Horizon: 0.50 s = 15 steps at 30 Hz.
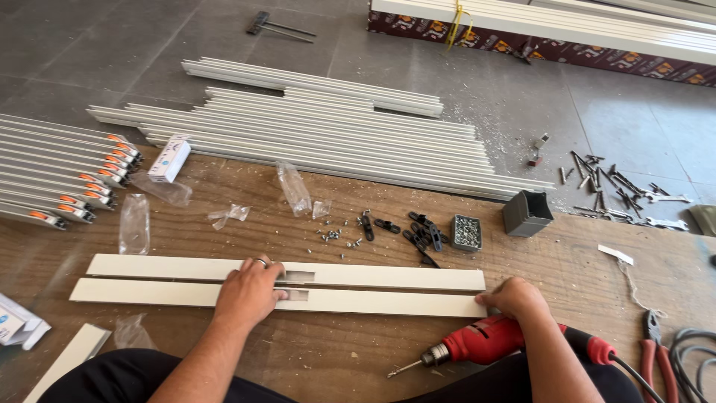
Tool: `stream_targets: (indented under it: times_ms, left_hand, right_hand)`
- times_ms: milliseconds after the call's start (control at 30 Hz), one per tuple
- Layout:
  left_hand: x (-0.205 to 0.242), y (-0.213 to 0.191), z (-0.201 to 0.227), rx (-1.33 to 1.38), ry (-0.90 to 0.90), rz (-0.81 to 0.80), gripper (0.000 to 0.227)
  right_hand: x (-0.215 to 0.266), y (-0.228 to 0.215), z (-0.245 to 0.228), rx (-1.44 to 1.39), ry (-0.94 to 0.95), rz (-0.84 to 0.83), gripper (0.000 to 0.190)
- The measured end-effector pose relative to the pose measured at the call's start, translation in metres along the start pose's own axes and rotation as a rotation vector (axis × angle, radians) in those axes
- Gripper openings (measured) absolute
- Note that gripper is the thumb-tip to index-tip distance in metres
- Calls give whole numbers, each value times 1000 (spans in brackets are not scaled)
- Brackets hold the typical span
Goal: The person assembles a lighting fixture by attaching metal brackets to white plastic profiles. They use a red power drill to secure screws into the brackets, working on the floor surrounded by stacks of aluminum profiles and loose hardware.
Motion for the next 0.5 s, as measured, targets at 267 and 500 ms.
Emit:
stream_targets:
  times_ms: [267,500]
  left_hand:
    - [27,-60,33,-161,-59,-185,106]
    - [12,-32,65,-142,101,-112,100]
  right_hand:
    - [-20,12,15,-258,13,113,51]
    - [-82,17,64,-510,169,22,35]
Point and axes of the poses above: each hand's wrist, its own x-axis away from the middle knuckle, its own y-axis out of the palm, z = x × y, the point moved 4 cm from there along -x, towards the middle knuckle, and after that the axes turned 11 degrees about x, right-handed, at the moved point
